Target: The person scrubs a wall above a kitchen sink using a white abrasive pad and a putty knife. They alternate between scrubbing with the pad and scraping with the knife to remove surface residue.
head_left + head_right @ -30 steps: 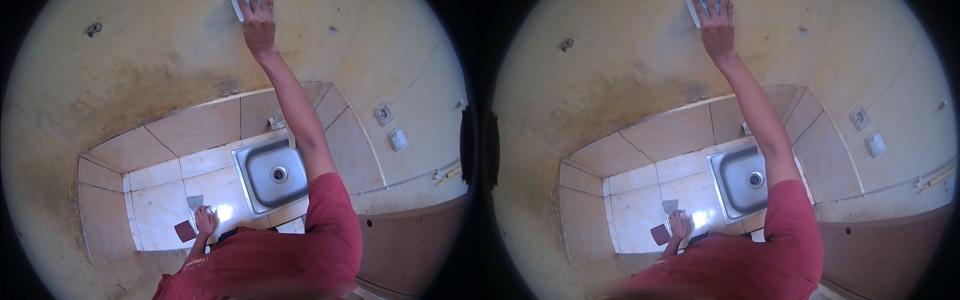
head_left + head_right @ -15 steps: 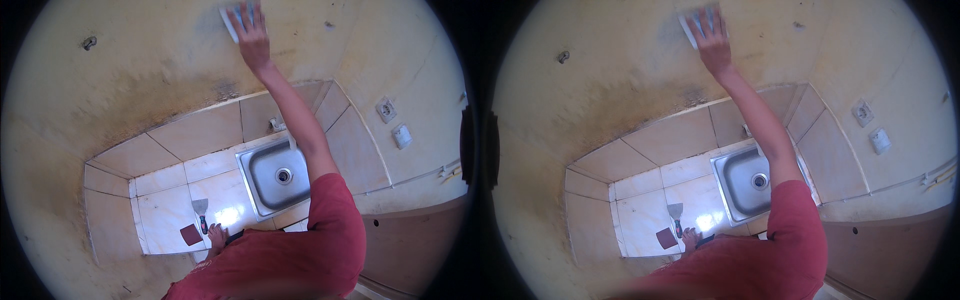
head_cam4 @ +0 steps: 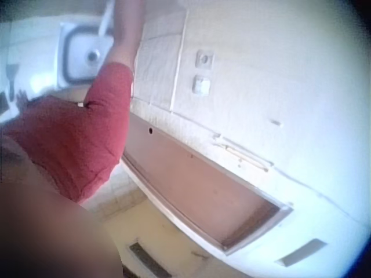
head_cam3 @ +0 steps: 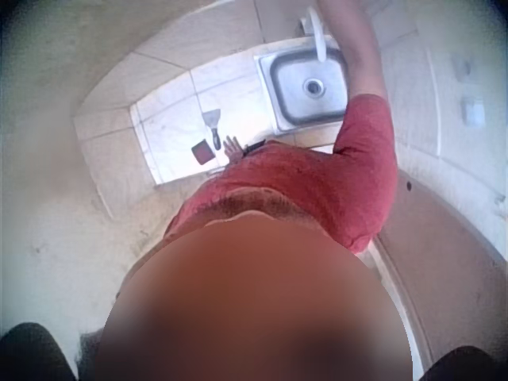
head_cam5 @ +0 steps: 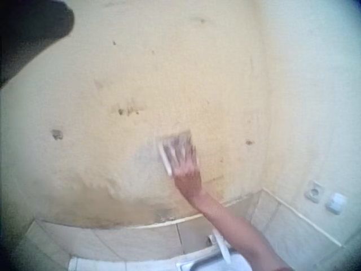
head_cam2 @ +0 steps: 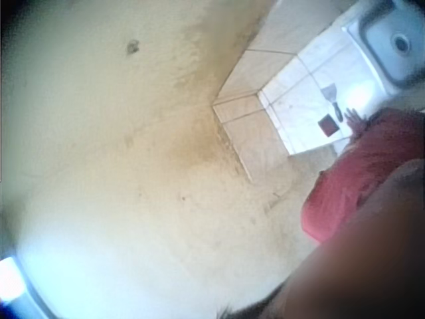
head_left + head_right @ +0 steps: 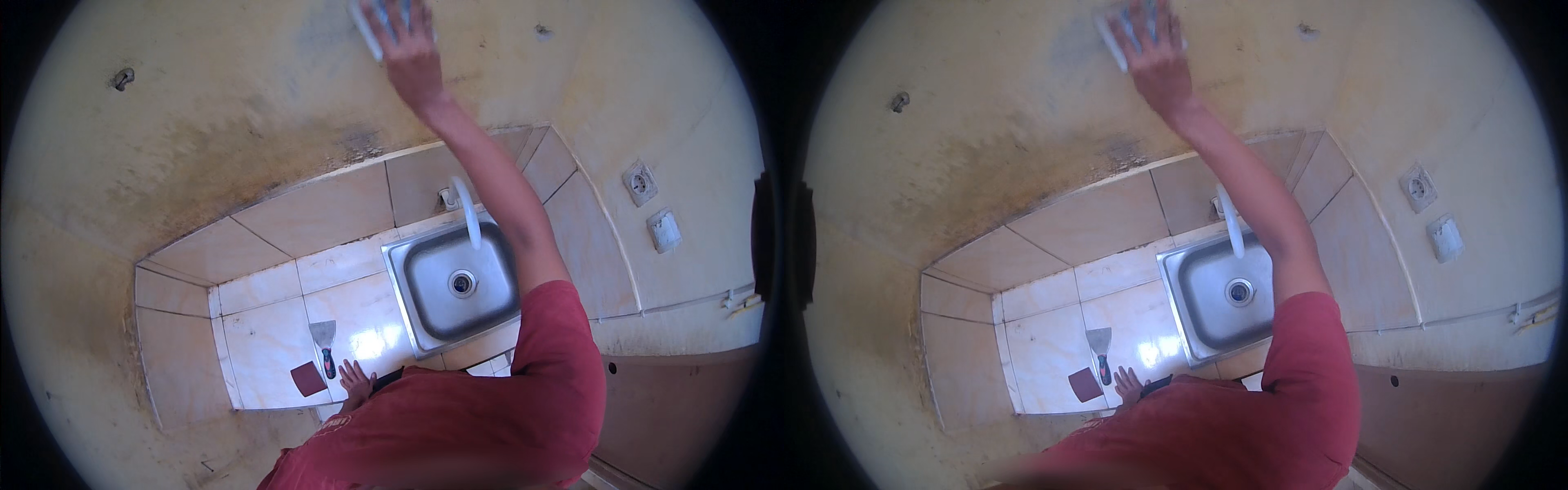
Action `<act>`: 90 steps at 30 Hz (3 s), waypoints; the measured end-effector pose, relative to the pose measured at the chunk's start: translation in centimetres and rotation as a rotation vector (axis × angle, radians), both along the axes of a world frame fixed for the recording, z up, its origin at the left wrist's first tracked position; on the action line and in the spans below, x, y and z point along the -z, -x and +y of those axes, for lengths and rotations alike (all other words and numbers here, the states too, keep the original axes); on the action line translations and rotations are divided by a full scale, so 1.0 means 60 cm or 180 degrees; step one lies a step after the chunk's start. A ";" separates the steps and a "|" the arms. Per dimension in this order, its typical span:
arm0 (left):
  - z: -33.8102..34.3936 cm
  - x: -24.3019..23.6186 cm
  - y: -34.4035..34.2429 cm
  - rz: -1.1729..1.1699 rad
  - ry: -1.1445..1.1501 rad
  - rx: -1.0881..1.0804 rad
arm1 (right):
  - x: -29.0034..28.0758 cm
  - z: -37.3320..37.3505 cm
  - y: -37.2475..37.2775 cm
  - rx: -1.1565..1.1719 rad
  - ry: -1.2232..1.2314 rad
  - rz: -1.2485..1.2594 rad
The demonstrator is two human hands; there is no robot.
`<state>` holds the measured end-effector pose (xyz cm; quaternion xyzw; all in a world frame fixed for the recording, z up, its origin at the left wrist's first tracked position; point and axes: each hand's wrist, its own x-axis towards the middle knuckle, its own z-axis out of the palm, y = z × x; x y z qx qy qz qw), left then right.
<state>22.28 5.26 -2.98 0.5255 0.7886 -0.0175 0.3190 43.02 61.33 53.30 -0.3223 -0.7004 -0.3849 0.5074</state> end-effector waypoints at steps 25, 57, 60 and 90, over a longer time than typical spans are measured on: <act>0.012 -0.033 0.009 -0.0013 0.0416 0.0205 | 0.030 -0.013 0.012 -0.0108 0.0184 0.0007; 0.014 -0.041 -0.002 -0.0055 0.0343 0.0142 | -0.054 0.023 -0.031 0.0145 -0.0006 -0.0280; 0.014 -0.045 -0.004 -0.0120 0.0399 0.0154 | -0.072 0.026 -0.071 0.0401 -0.0155 -0.0716; 0.018 -0.047 -0.005 -0.0021 0.0540 0.0148 | -0.088 -0.001 -0.080 0.0691 -0.0523 -0.0734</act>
